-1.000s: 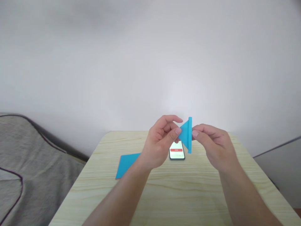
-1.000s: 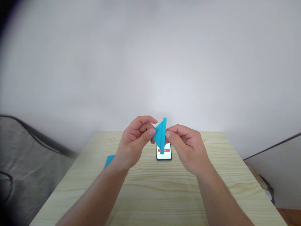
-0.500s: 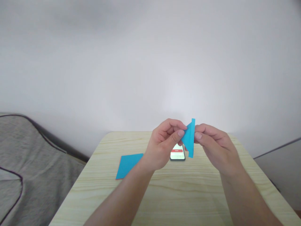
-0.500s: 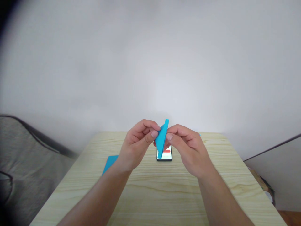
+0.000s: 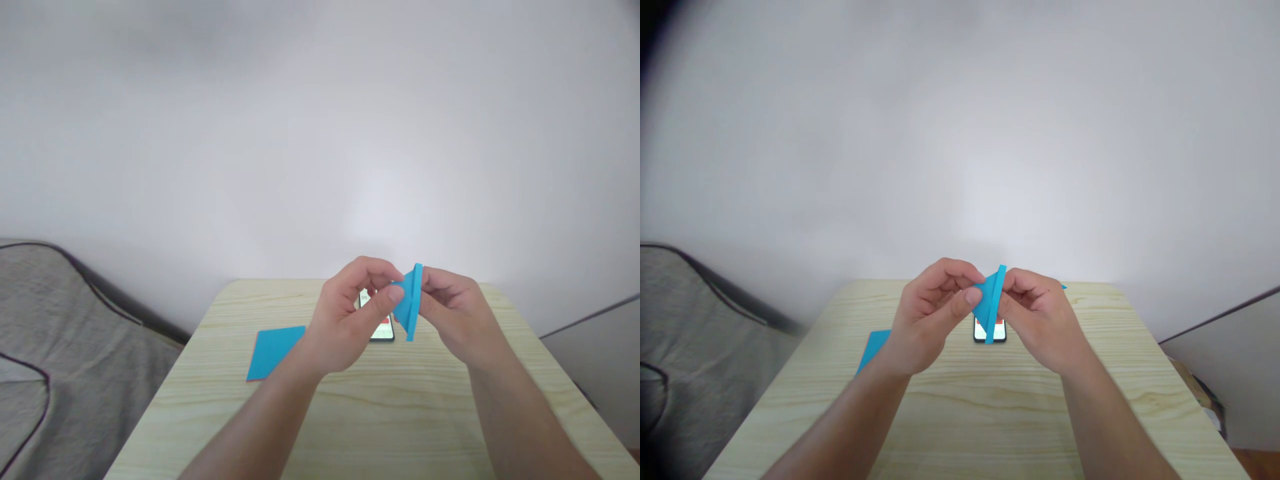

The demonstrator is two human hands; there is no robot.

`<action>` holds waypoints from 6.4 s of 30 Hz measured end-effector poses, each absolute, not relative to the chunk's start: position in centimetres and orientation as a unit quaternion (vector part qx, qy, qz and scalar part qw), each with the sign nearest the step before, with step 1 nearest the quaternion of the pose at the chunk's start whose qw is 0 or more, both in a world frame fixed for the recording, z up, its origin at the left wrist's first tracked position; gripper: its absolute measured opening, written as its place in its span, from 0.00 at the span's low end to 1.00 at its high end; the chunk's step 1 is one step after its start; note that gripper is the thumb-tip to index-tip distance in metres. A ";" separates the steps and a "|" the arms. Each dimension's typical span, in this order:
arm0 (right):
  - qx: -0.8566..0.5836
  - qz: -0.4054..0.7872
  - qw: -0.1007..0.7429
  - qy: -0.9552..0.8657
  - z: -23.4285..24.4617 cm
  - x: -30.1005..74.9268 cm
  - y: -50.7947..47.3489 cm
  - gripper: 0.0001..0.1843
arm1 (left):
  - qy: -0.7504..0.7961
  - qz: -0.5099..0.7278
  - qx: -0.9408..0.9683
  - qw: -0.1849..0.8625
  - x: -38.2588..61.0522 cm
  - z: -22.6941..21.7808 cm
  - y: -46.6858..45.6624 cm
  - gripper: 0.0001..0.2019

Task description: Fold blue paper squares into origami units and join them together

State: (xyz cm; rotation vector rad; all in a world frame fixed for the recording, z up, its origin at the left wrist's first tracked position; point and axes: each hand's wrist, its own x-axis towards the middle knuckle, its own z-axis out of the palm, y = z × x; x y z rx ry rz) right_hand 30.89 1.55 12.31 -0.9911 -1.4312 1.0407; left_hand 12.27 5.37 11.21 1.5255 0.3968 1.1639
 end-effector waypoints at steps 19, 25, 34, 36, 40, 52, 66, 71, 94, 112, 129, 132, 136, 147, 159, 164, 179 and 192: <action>-0.371 0.552 0.508 -0.547 11.3 30.4 2.1 0.11 | 0.114 0.525 0.644 0.545 12.8 11.6 4.9 0.16; -0.425 0.453 0.527 -0.581 11.8 30.4 1.9 0.12 | 0.131 0.555 0.689 0.447 12.5 12.2 5.1 0.15; -0.440 0.399 0.517 -0.617 11.8 30.1 1.6 0.06 | 0.175 0.575 0.687 0.407 12.2 12.4 5.0 0.08; -0.456 0.384 0.525 -0.607 11.9 29.9 1.5 0.09 | 0.193 0.580 0.677 0.410 12.1 12.5 5.0 0.06; -0.474 0.304 0.561 -0.606 12.1 29.5 1.3 0.14 | 0.219 0.592 0.657 0.412 12.2 12.6 5.1 0.04; -0.454 0.298 0.540 -0.643 13.1 30.2 0.3 0.07 | 0.266 0.584 0.642 0.420 12.2 12.6 5.4 0.09; -0.478 0.376 0.522 -0.598 13.8 29.7 0.6 0.10 | 0.282 0.522 0.669 0.448 12.8 12.8 5.3 0.11; -0.476 0.394 0.557 -0.555 12.6 30.7 1.5 0.10 | 0.290 0.486 0.667 0.485 12.3 12.7 5.5 0.18; -0.417 0.508 0.589 -0.470 11.6 31.1 2.3 0.12 | 0.218 0.475 0.670 0.527 12.4 12.4 5.4 0.15; -0.422 0.308 0.633 -0.572 12.7 29.7 0.9 0.14 | 0.292 0.581 0.641 0.408 12.6 12.3 4.9 0.05; -0.451 0.383 0.553 -0.587 12.5 30.5 1.1 0.10 | 0.304 0.531 0.692 0.382 12.5 12.9 4.6 0.03; -0.447 0.385 0.552 -0.589 12.5 30.6 1.0 0.09 | 0.292 0.521 0.689 0.410 12.4 13.2 4.5 0.05; -0.445 0.390 0.550 -0.589 12.7 30.5 0.9 0.09 | 0.291 0.521 0.687 0.414 12.6 13.4 4.4 0.06; -0.424 0.423 0.553 -0.578 13.2 30.7 0.6 0.07 | 0.241 0.463 0.772 0.361 11.3 13.7 4.6 0.04; -0.411 0.463 0.513 -0.594 13.8 31.0 0.3 0.06 | 0.224 0.469 0.767 0.376 11.1 14.3 4.1 0.06; -0.419 0.440 0.523 -0.598 13.6 31.2 0.4 0.06 | 0.244 0.452 0.744 0.427 11.1 14.3 4.0 0.06; -0.401 0.441 0.498 -0.630 13.0 32.1 0.9 0.03 | 0.236 0.425 0.761 0.429 11.0 14.5 3.9 0.07; -0.410 0.518 0.501 -0.559 13.8 30.4 0.7 0.22 | 0.319 0.515 0.639 0.473 12.1 13.3 4.7 0.07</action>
